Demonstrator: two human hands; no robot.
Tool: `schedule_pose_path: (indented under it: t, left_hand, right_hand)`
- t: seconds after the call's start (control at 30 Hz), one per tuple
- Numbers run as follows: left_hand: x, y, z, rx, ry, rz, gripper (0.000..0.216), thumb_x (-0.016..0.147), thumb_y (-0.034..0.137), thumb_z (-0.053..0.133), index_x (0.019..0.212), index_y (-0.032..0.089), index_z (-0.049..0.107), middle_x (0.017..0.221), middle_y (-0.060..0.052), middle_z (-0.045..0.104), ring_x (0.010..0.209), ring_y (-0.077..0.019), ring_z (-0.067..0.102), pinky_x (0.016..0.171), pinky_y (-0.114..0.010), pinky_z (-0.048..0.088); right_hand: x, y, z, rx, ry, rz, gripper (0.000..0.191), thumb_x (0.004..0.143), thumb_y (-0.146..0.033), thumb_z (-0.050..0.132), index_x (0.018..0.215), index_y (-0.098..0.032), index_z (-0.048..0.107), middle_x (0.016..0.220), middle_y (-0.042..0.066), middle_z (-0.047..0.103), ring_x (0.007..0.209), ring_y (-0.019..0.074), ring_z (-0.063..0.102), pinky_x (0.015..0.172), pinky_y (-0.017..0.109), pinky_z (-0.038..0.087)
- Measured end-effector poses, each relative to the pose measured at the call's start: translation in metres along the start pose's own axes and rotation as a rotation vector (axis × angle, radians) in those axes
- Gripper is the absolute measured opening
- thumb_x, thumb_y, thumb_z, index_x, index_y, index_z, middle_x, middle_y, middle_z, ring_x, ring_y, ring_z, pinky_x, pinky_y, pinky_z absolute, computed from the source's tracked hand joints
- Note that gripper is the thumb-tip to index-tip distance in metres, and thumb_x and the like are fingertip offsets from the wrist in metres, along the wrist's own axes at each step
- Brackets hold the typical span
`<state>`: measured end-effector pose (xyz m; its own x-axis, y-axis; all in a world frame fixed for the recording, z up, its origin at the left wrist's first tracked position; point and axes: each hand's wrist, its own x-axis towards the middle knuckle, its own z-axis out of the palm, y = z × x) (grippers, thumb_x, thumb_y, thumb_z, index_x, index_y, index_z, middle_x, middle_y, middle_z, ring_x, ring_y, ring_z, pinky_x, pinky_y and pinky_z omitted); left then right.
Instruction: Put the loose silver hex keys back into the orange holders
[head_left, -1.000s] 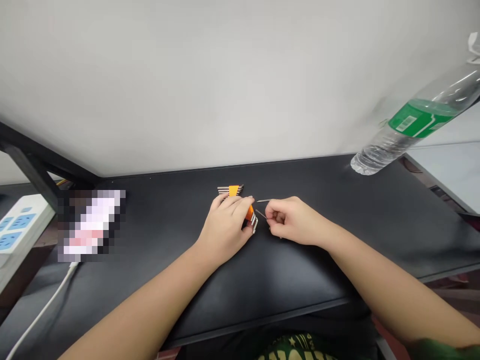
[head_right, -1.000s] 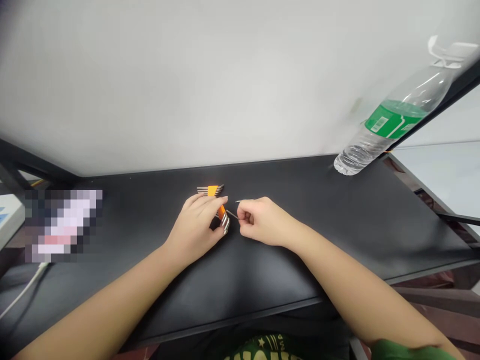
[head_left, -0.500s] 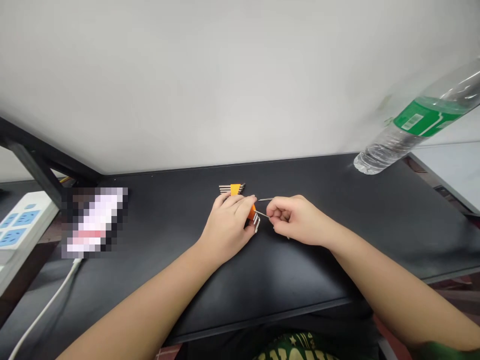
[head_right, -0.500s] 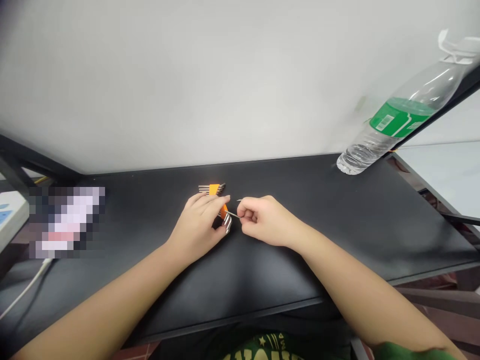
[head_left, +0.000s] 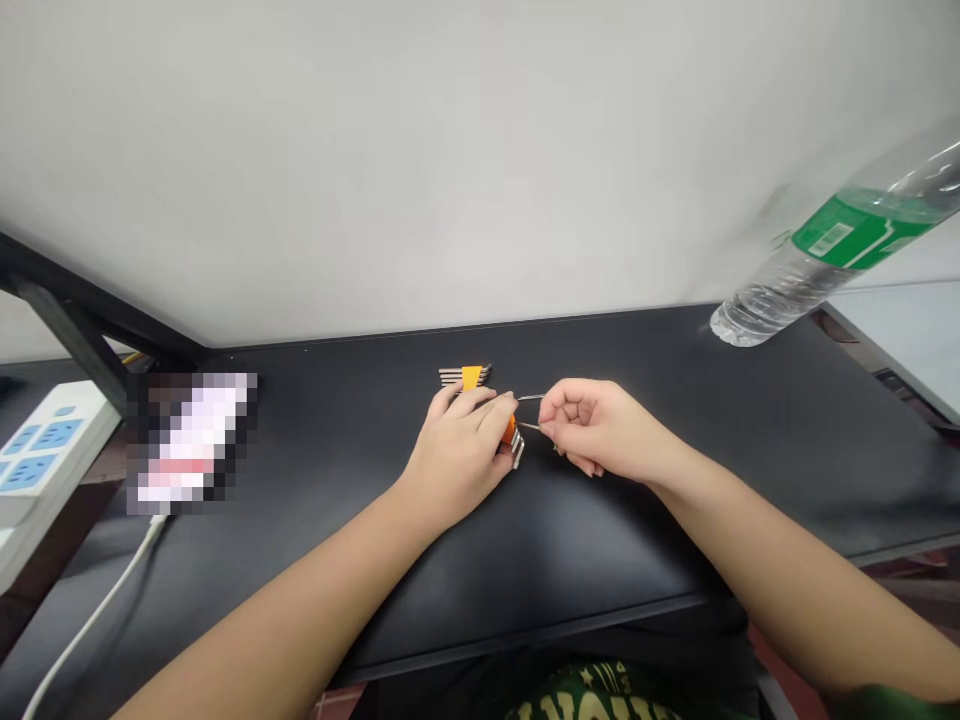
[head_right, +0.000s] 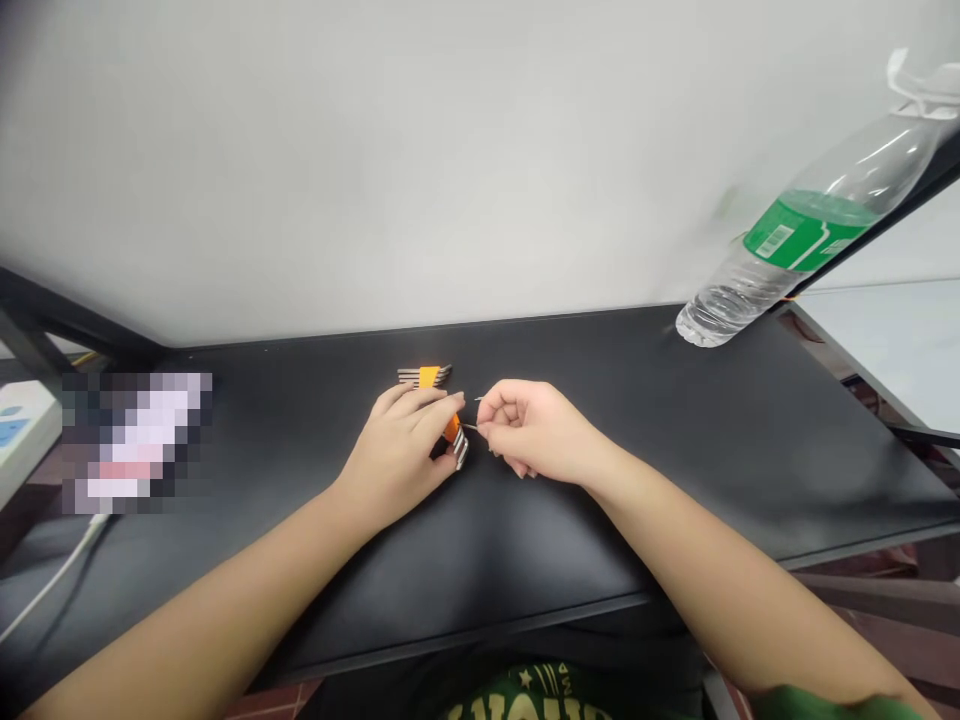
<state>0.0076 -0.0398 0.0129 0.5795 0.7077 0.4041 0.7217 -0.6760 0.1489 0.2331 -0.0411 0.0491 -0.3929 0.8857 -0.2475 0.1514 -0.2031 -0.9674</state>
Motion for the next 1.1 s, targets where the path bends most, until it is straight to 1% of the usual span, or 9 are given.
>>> schedule_pose_path:
  t: [0.13, 0.23, 0.4, 0.57, 0.63, 0.73, 0.83, 0.93, 1.1]
  left_hand:
    - [0.000, -0.002, 0.002, -0.009, 0.006, -0.023, 0.046, 0.085, 0.019, 0.063, 0.131, 0.021, 0.061, 0.124, -0.011, 0.075, 0.124, -0.0296, 0.065, 0.115, -0.052, 0.040]
    - [0.001, -0.001, 0.002, -0.015, 0.019, -0.024, 0.044, 0.086, 0.020, 0.062, 0.131, 0.020, 0.062, 0.125, -0.011, 0.075, 0.124, -0.0296, 0.065, 0.115, -0.052, 0.040]
    - [0.000, 0.006, 0.001, -0.054, 0.007, -0.020, 0.037, 0.089, 0.023, 0.061, 0.126, 0.021, 0.064, 0.125, -0.009, 0.075, 0.126, -0.0298, 0.065, 0.119, -0.055, 0.033]
    - [0.000, 0.004, 0.001, -0.082, 0.025, -0.058, 0.038, 0.088, 0.027, 0.064, 0.126, 0.021, 0.063, 0.125, -0.009, 0.075, 0.124, -0.0289, 0.065, 0.118, -0.054, 0.034]
    - [0.000, 0.004, 0.001, -0.088, 0.021, -0.057, 0.037, 0.088, 0.026, 0.064, 0.125, 0.021, 0.064, 0.125, -0.008, 0.076, 0.125, -0.0286, 0.065, 0.119, -0.054, 0.034]
    - [0.000, 0.007, 0.001, -0.098, 0.006, -0.048, 0.031, 0.089, 0.025, 0.062, 0.120, 0.022, 0.065, 0.122, -0.008, 0.077, 0.125, -0.0287, 0.065, 0.119, -0.054, 0.034]
    - [0.001, 0.010, 0.000, -0.100, 0.003, -0.034, 0.029, 0.089, 0.024, 0.061, 0.117, 0.022, 0.065, 0.123, -0.008, 0.076, 0.125, -0.0283, 0.065, 0.118, -0.054, 0.034]
    - [0.000, 0.010, 0.000, -0.090, 0.009, -0.016, 0.031, 0.089, 0.021, 0.060, 0.119, 0.022, 0.065, 0.124, -0.008, 0.076, 0.126, -0.0280, 0.065, 0.118, -0.053, 0.036]
    - [-0.001, 0.010, 0.001, -0.066, 0.015, 0.010, 0.032, 0.090, 0.019, 0.059, 0.122, 0.023, 0.064, 0.125, -0.008, 0.075, 0.126, -0.0284, 0.065, 0.117, -0.053, 0.036]
  right_hand:
    - [0.005, 0.001, 0.005, 0.191, 0.006, 0.049, 0.020, 0.083, -0.031, 0.078, 0.083, -0.018, 0.062, 0.061, -0.004, 0.063, 0.039, 0.0064, 0.049, 0.034, 0.017, 0.038]
    - [0.008, 0.006, 0.011, 0.272, -0.004, 0.066, 0.024, 0.081, -0.034, 0.081, 0.084, -0.017, 0.064, 0.062, -0.003, 0.065, 0.040, 0.0062, 0.050, 0.034, 0.017, 0.039]
    - [0.012, 0.013, 0.016, 0.335, -0.041, 0.039, 0.028, 0.080, -0.038, 0.084, 0.086, -0.016, 0.067, 0.068, -0.001, 0.069, 0.043, 0.0074, 0.055, 0.038, 0.019, 0.045]
    - [0.012, 0.017, 0.010, 0.376, -0.142, 0.002, 0.030, 0.079, -0.032, 0.085, 0.099, -0.015, 0.070, 0.078, 0.003, 0.075, 0.051, 0.0115, 0.065, 0.048, 0.024, 0.055]
    - [0.013, 0.018, 0.009, 0.359, -0.156, -0.009, 0.029, 0.080, -0.031, 0.085, 0.098, -0.016, 0.068, 0.074, 0.001, 0.073, 0.051, 0.0123, 0.065, 0.048, 0.025, 0.055]
    - [0.014, 0.020, 0.009, 0.320, -0.153, -0.014, 0.026, 0.081, -0.031, 0.084, 0.094, -0.017, 0.065, 0.068, -0.003, 0.068, 0.048, 0.0111, 0.061, 0.045, 0.024, 0.052]
    - [0.015, 0.020, 0.010, 0.267, -0.128, -0.011, 0.027, 0.080, -0.031, 0.084, 0.092, -0.018, 0.063, 0.068, -0.005, 0.064, 0.043, 0.0064, 0.051, 0.039, 0.020, 0.042]
    - [0.016, 0.019, 0.009, 0.255, -0.087, 0.021, 0.036, 0.073, -0.031, 0.089, 0.088, -0.020, 0.058, 0.065, -0.008, 0.060, 0.044, 0.0044, 0.043, 0.038, 0.018, 0.034]
    - [0.019, 0.019, 0.012, 0.227, -0.070, 0.069, 0.045, 0.066, -0.034, 0.092, 0.084, -0.021, 0.053, 0.063, -0.009, 0.057, 0.046, 0.0045, 0.037, 0.040, 0.018, 0.028]
